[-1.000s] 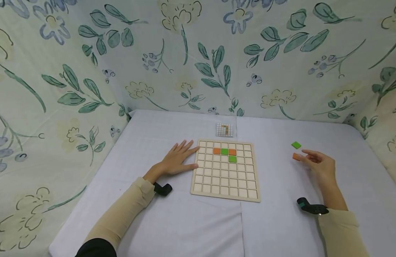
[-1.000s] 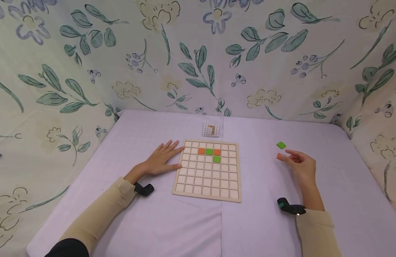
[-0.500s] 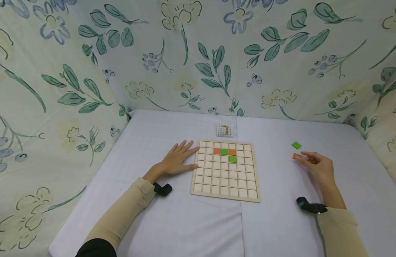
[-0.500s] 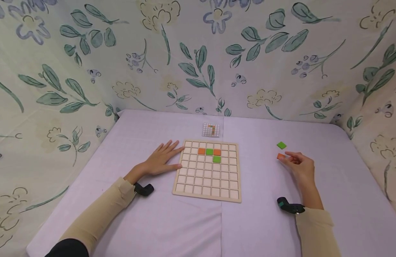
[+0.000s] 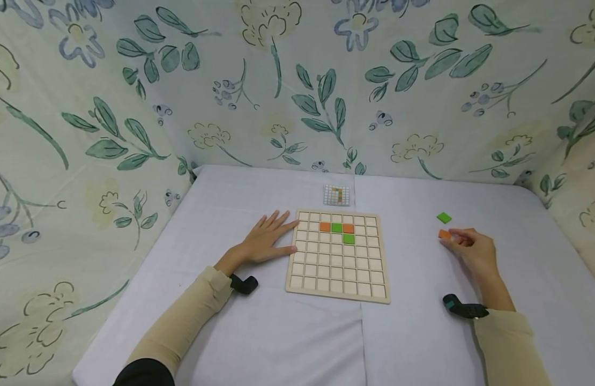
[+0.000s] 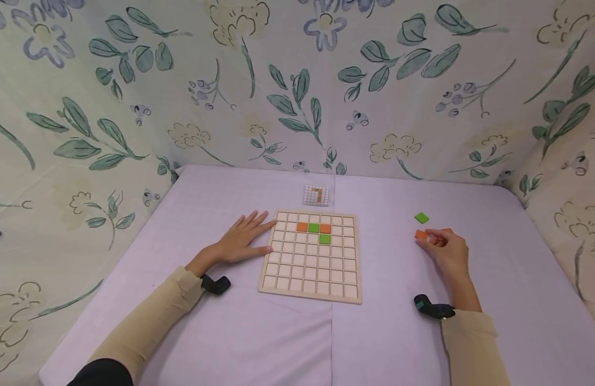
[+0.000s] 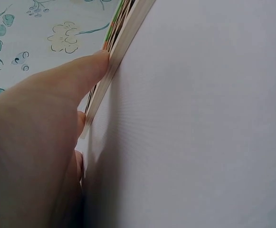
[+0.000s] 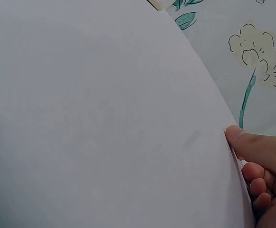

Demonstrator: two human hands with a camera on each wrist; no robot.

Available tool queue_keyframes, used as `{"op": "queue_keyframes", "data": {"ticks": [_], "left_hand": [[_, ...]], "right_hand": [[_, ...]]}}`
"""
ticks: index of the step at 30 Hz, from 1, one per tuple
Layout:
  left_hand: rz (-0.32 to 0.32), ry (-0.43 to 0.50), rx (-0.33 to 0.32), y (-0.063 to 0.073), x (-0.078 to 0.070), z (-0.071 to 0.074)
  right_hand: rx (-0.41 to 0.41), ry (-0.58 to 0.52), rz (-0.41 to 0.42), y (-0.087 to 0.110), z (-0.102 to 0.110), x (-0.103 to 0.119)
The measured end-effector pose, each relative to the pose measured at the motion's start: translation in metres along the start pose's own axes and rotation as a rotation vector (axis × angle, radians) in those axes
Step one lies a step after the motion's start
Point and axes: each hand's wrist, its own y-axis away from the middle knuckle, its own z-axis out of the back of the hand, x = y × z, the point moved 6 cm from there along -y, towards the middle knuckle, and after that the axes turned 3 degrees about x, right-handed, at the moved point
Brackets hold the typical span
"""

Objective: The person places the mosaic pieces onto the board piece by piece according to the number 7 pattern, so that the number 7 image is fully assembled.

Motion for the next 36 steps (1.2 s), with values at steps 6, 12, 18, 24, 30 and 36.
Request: {"op": "queue_keyframes", "data": {"ticks": [6,12,18,24,30,36], "left_hand": [[-0.001,-0.001,-0.007,0.0001,0.0001,0.0002],[0.008,-0.003,-0.012,0.0012,0.0016,-0.0006],[0.009,-0.006,-0.019,0.0014,0.0026,-0.002],[-0.01,0.009,-0.028,0.0022,0.0014,-0.0016],[-0.017,0.016,-0.02,0.0011,0.0002,-0.0007],[-0.015,0.009,-0.009,0.0004,0.0002,-0.0003]], "right_hand": [[-0.003,0.048,0.041,0.0009,-0.0009,0.0038],[-0.001,0.055,0.054,0.0,-0.0016,0.005],[-0.003,0.07,0.074,-0.0003,-0.0017,0.0051],[0.0,0.05,0.07,0.0006,-0.001,0.0056],[0.022,0.026,0.059,0.0034,0.0012,0.0033],[0.044,-0.024,0.079,0.0062,0.0036,0.0077]]}}
